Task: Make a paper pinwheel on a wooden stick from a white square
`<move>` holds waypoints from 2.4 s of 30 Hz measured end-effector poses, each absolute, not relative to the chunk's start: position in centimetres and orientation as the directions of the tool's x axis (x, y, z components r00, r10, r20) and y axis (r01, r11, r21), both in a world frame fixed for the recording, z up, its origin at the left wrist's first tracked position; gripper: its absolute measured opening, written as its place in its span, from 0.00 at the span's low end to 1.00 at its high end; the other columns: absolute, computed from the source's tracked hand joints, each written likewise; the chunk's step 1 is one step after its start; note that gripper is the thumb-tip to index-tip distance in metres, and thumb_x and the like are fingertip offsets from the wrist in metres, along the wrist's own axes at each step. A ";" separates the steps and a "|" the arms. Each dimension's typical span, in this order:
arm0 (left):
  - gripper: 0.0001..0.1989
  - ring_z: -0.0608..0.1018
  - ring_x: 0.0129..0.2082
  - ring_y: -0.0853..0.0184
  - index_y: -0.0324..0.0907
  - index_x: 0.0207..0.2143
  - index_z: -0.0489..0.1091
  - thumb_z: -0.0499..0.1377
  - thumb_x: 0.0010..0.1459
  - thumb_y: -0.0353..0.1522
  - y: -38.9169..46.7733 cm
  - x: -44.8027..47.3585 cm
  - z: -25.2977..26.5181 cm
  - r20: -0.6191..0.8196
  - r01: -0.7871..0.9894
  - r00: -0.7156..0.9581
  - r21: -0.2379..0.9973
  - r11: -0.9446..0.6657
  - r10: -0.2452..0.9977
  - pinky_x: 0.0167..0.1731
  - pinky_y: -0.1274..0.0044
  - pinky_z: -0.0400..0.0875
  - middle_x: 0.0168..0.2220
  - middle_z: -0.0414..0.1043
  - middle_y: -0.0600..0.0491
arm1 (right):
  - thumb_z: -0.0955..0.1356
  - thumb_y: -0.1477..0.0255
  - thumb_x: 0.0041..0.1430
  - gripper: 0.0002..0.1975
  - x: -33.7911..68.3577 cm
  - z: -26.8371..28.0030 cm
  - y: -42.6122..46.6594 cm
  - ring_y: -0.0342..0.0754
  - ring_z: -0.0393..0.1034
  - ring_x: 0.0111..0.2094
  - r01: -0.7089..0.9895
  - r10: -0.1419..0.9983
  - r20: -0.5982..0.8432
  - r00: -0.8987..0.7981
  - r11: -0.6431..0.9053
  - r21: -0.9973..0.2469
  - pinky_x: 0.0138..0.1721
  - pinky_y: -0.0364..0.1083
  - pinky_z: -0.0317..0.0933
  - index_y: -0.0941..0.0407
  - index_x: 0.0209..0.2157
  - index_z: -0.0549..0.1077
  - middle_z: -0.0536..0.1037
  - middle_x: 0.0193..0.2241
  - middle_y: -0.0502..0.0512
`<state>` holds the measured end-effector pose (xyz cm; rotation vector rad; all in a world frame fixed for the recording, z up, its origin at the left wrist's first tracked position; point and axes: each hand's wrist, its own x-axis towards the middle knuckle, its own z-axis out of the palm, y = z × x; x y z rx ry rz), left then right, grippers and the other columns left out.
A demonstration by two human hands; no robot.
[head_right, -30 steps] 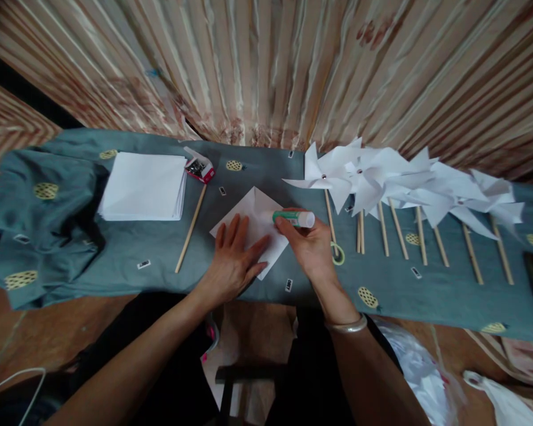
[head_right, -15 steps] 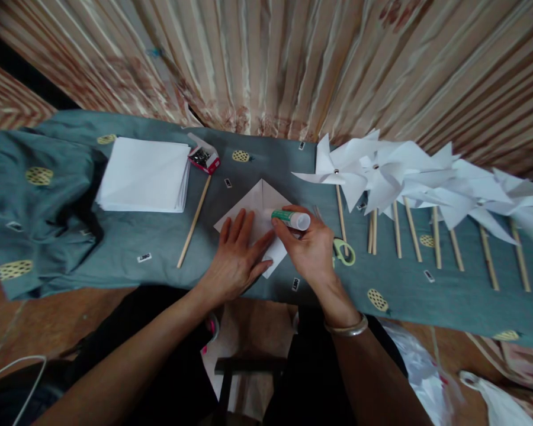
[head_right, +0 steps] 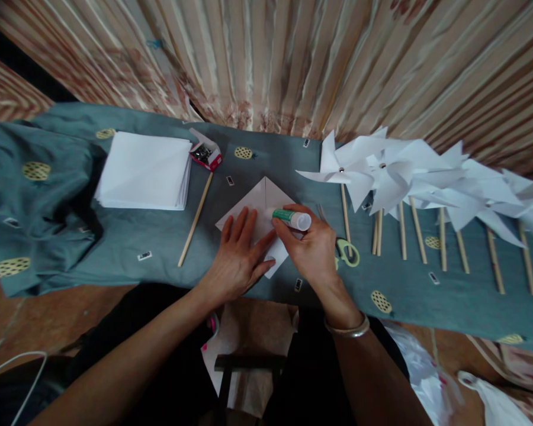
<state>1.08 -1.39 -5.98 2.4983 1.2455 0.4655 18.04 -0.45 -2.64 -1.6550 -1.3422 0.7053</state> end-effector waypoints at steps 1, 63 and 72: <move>0.31 0.48 0.71 0.39 0.45 0.64 0.61 0.60 0.62 0.45 -1.4 1.1 -6.0 0.145 0.708 0.569 0.416 -0.572 0.810 0.64 0.43 0.48 0.71 0.46 0.36 | 0.75 0.61 0.52 0.15 18.0 -2.6 -0.4 0.50 0.78 0.32 0.435 0.959 0.079 0.271 -0.049 -0.899 0.35 0.50 0.72 0.54 0.40 0.79 0.83 0.34 0.54; 0.18 0.72 0.51 0.52 0.42 0.55 0.72 0.55 0.66 0.37 -0.8 0.3 -3.4 0.109 0.732 0.563 0.393 -0.556 0.819 0.49 0.59 0.70 0.62 0.64 0.39 | 0.73 0.61 0.56 0.16 17.9 -3.4 -0.5 0.51 0.79 0.36 0.555 0.969 0.149 0.198 0.014 -0.832 0.41 0.51 0.73 0.54 0.43 0.78 0.84 0.38 0.55; 0.16 0.72 0.50 0.53 0.42 0.52 0.73 0.54 0.67 0.36 -0.6 0.4 -2.9 0.070 0.742 0.567 0.390 -0.546 0.821 0.50 0.60 0.71 0.61 0.65 0.40 | 0.72 0.62 0.58 0.14 17.7 -3.7 -0.5 0.52 0.80 0.38 0.591 0.963 0.203 0.179 0.060 -0.805 0.41 0.51 0.73 0.54 0.42 0.78 0.84 0.38 0.55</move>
